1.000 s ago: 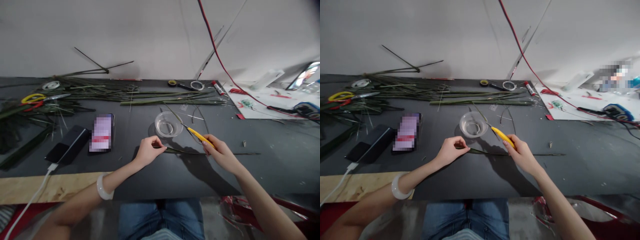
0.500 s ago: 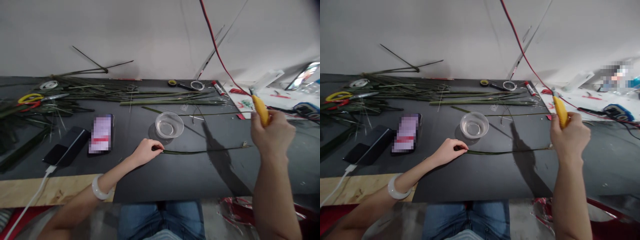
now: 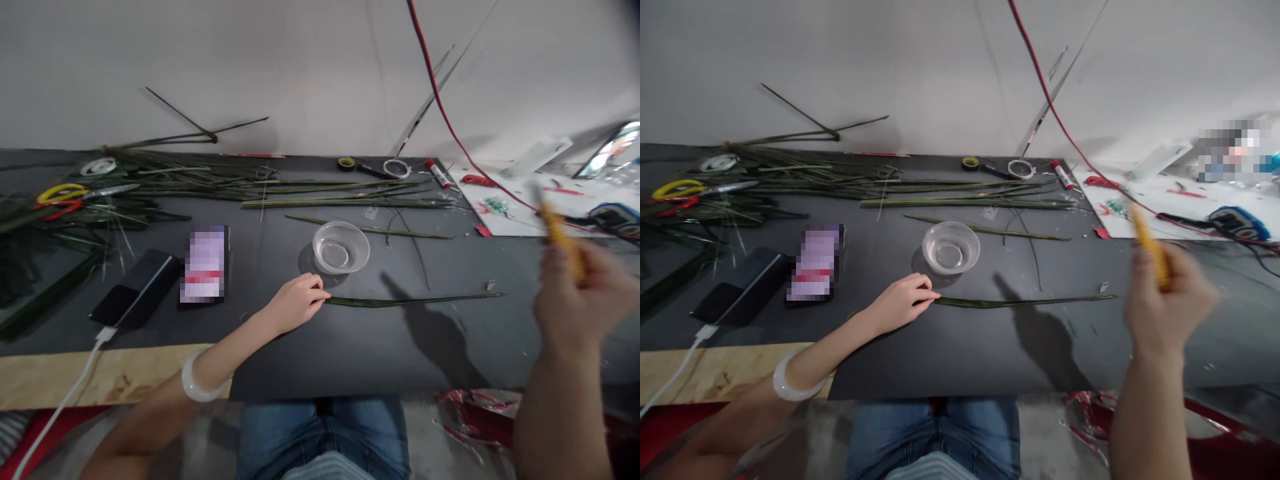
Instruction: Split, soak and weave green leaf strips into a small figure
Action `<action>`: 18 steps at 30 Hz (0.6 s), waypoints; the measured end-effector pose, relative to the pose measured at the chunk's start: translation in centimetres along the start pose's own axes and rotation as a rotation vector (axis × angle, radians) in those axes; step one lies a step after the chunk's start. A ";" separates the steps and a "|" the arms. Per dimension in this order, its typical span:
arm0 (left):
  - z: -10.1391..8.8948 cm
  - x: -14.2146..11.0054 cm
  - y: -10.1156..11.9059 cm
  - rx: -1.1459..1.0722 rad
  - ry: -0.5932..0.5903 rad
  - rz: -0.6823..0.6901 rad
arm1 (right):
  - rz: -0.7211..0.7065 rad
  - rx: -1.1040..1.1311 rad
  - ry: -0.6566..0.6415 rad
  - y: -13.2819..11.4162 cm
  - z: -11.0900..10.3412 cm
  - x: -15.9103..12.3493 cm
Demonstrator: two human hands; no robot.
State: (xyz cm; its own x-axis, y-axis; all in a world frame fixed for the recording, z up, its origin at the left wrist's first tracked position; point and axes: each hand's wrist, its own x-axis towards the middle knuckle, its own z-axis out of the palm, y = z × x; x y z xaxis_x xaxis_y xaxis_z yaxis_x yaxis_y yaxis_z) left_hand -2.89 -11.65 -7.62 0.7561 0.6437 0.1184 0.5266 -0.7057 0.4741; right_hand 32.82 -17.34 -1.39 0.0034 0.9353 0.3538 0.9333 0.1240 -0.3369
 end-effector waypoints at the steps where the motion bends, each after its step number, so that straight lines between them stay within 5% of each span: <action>1: 0.0 -0.1 0.0 0.011 -0.003 0.013 | -0.011 0.015 -0.016 -1.3 0.8 -1.1; 8: 0.0 -0.2 -0.4 -0.087 -0.012 -0.026 | -0.182 0.161 -0.205 -7.8 6.9 -6.8; 18: 0.1 -0.2 -0.4 -0.074 -0.002 -0.040 | -0.249 0.214 -0.228 -7.6 7.7 -6.6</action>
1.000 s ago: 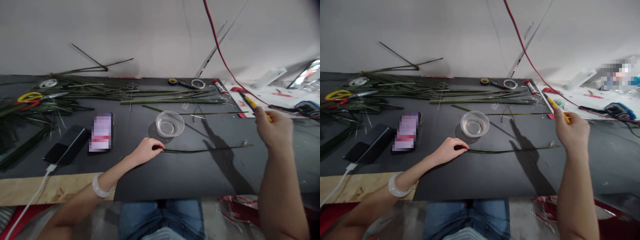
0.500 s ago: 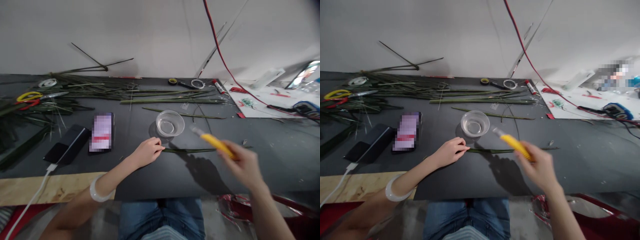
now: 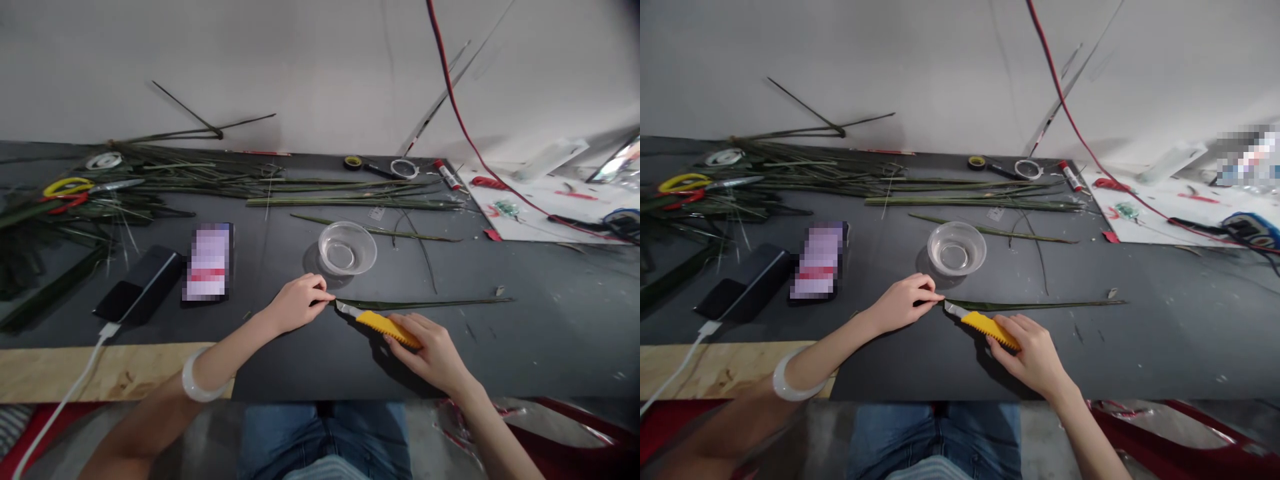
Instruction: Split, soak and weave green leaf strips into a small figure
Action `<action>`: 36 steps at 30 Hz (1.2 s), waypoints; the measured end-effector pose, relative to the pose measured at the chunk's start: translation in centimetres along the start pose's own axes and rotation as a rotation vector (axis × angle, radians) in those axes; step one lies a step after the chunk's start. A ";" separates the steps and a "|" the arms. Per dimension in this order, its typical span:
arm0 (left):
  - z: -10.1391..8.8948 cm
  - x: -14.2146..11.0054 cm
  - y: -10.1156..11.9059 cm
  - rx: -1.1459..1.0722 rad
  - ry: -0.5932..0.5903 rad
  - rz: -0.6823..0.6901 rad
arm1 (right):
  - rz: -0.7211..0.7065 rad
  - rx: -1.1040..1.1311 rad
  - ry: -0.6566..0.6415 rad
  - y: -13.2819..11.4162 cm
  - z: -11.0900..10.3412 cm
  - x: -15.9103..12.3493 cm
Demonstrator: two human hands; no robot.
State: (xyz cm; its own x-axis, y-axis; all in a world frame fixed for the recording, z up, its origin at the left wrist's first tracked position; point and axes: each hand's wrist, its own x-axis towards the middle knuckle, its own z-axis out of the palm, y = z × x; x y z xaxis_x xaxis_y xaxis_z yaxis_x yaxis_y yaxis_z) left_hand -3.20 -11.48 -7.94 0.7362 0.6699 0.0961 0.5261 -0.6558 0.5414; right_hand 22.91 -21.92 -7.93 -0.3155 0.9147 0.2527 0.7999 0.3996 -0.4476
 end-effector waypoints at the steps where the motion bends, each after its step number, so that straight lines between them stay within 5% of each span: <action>1: 0.0 0.0 0.0 -0.002 0.000 0.000 | 0.000 0.001 0.003 0.0 0.0 0.0; 36: 0.3 0.0 -0.3 0.005 0.030 -0.004 | 0.011 0.027 0.010 0.3 0.6 0.0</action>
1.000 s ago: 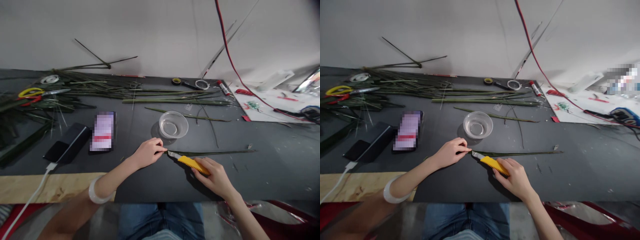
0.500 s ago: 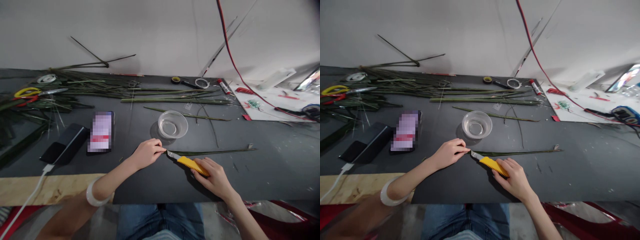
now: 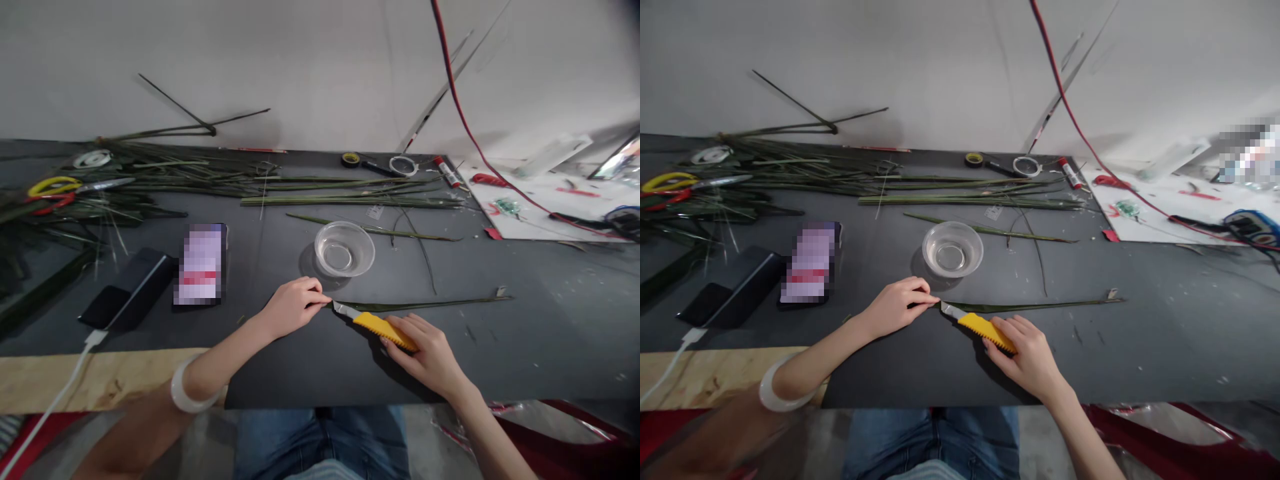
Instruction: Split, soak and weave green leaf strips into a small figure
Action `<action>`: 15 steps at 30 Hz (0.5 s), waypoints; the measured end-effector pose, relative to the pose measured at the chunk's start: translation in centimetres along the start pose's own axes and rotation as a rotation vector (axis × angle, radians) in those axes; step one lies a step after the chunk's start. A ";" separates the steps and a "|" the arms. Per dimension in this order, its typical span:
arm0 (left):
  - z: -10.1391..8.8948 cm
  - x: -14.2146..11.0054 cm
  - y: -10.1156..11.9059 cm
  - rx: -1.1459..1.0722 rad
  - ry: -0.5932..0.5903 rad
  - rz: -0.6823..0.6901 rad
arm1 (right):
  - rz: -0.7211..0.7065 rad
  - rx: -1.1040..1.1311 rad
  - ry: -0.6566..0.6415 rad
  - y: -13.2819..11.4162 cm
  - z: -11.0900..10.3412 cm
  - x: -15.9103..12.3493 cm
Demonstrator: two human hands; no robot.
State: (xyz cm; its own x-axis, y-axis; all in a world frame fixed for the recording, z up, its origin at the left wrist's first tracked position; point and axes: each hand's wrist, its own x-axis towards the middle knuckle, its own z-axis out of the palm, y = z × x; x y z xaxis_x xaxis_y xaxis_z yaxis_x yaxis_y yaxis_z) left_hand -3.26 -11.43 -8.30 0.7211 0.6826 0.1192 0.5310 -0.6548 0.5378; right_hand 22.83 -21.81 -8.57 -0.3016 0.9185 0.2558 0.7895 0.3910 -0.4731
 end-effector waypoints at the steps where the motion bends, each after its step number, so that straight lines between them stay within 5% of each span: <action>1: 0.0 0.0 0.0 0.000 -0.002 0.000 | 0.000 0.000 0.001 0.0 0.0 0.0; 15: 0.4 -0.4 0.3 0.299 0.011 0.240 | 0.163 0.107 -0.228 1.0 -2.2 1.7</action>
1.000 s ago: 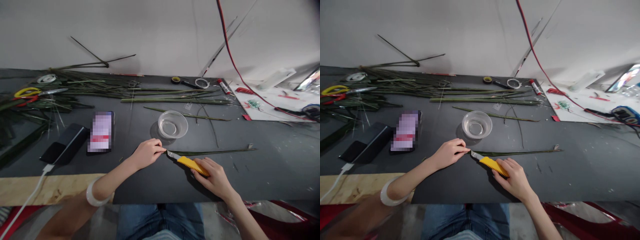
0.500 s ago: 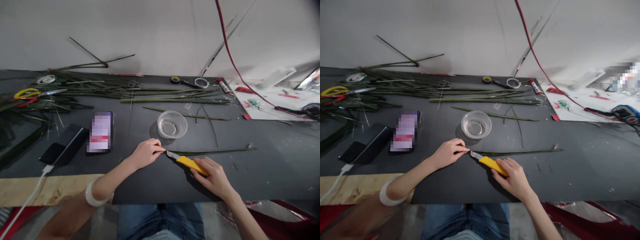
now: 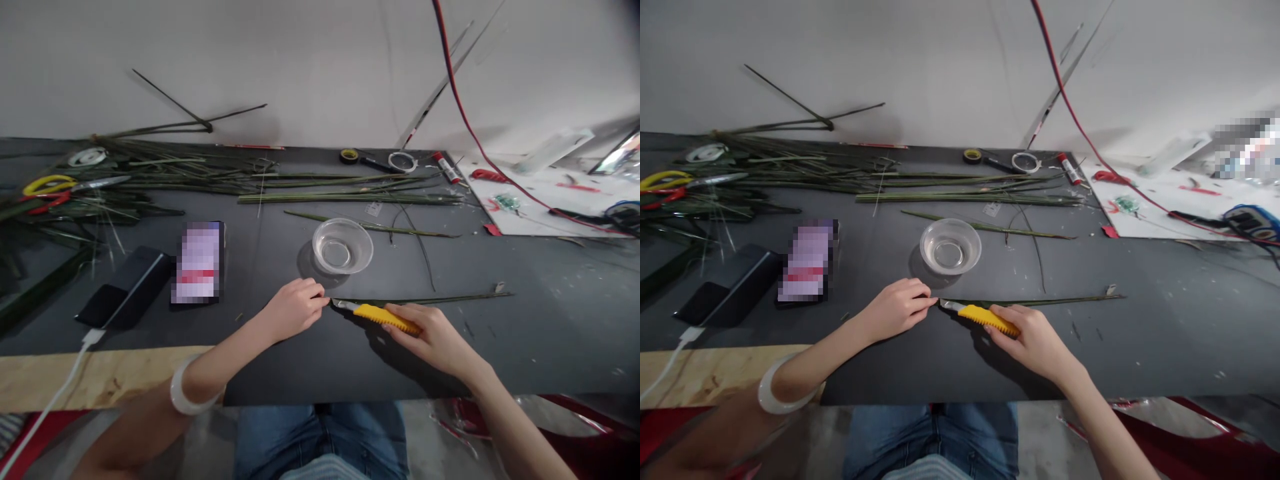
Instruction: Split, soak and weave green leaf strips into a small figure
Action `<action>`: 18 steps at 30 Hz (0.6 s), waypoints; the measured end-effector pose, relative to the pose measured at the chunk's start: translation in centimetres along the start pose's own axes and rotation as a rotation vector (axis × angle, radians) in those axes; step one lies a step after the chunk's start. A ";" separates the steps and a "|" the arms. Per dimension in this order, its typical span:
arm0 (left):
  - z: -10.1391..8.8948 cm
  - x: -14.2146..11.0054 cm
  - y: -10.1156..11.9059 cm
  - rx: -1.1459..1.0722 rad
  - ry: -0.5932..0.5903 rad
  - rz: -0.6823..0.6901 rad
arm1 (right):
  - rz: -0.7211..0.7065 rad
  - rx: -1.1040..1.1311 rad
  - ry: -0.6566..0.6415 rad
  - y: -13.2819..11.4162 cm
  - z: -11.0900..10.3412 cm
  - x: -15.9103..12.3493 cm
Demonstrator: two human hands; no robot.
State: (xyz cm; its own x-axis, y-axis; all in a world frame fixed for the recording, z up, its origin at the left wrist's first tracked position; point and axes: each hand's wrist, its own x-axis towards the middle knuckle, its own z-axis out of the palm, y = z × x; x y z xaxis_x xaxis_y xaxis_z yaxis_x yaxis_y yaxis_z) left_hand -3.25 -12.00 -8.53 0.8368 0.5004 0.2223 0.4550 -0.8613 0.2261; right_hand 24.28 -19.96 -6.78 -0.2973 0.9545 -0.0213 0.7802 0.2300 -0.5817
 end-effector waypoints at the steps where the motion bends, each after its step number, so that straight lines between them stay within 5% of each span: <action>1: 0.0 0.0 0.0 -0.007 0.004 0.000 | 0.004 0.012 -0.016 0.1 -0.2 0.2; 18: -0.5 -0.1 0.5 0.003 -0.073 0.034 | -0.016 0.065 -0.064 1.1 -0.6 1.1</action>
State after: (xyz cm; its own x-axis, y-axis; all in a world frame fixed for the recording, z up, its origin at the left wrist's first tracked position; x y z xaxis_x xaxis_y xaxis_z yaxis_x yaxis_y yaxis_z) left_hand -3.27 -12.45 -8.00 0.8716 0.4632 0.1604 0.4268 -0.8781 0.2163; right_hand 25.15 -18.51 -6.98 -0.3458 0.9362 -0.0624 0.7384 0.2305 -0.6337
